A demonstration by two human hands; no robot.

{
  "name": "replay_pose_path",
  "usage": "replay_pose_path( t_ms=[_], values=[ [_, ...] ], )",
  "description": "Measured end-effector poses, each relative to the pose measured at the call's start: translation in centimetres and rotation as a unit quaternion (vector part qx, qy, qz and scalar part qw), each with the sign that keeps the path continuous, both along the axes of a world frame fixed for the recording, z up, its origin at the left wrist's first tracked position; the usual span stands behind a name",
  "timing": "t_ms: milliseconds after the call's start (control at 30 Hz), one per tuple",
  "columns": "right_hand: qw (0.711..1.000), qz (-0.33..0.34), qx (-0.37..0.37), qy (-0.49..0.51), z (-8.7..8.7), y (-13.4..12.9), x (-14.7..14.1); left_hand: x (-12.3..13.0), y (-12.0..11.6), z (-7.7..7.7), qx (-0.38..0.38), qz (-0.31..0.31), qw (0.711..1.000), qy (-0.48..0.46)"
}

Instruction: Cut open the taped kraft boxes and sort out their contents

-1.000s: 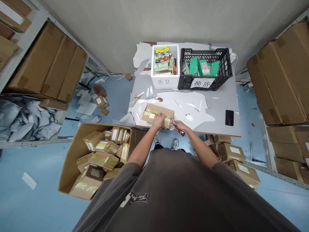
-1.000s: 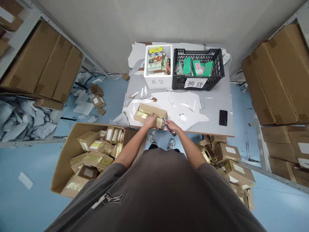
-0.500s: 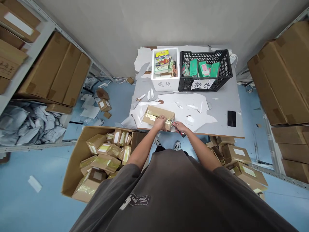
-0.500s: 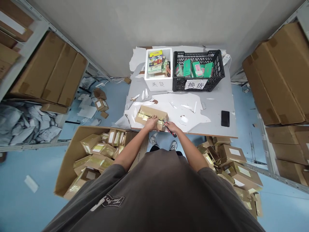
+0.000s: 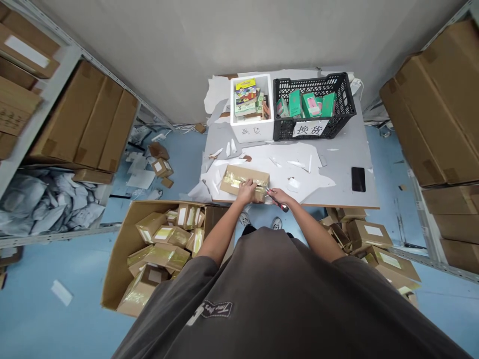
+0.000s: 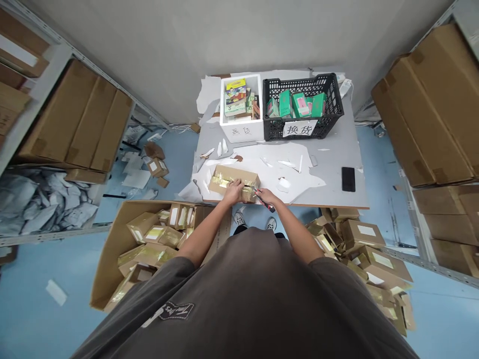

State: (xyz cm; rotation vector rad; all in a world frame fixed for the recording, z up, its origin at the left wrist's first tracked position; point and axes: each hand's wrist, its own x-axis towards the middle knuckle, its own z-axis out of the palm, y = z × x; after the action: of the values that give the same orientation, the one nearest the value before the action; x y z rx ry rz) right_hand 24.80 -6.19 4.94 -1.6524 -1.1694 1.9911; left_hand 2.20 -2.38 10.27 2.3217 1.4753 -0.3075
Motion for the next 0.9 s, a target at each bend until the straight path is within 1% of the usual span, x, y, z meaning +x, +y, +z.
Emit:
replay_pose_path(
  t_ms=[133,233,300,367,433,533,667,767,833,900],
  values=[
    [1.000,-0.028,-0.005,0.005,0.1,-0.9,0.0,0.2,0.1,-0.4,-0.013,-0.002,1.000,0.012],
    [1.000,-0.017,0.000,0.009,0.5,-1.9,0.3,-0.4,-0.1,-0.8,-0.012,0.003,1.000,-0.009],
    [1.000,-0.015,0.015,0.007,0.8,-2.3,0.4,-1.2,-0.1,-1.0,-0.018,0.010,0.999,-0.040],
    [0.999,-0.024,0.028,0.002,0.9,-2.7,0.3,-1.9,0.4,-1.0,-0.021,0.022,0.997,-0.078],
    [0.999,-0.028,0.023,-0.001,1.0,-3.0,0.1,-2.4,1.1,-0.8,-0.015,0.037,0.994,-0.098],
    [1.000,-0.026,0.003,-0.006,0.9,-3.5,0.4,-2.6,2.7,-0.2,0.004,0.044,0.996,-0.081],
    [0.997,-0.056,0.024,-0.039,0.7,-4.1,1.4,-1.9,5.1,-0.2,0.019,0.003,0.998,-0.065],
    [0.995,-0.075,0.036,-0.058,1.1,-4.1,1.8,-0.8,6.7,-0.7,-0.012,-0.031,0.998,-0.051],
    [0.993,-0.090,0.032,-0.067,1.5,-3.8,1.7,0.0,7.2,-1.2,-0.033,-0.039,0.998,-0.033],
    [0.991,-0.101,0.030,-0.078,1.8,-3.4,1.3,0.7,6.9,-1.7,-0.043,-0.039,0.998,-0.024]
  ],
)
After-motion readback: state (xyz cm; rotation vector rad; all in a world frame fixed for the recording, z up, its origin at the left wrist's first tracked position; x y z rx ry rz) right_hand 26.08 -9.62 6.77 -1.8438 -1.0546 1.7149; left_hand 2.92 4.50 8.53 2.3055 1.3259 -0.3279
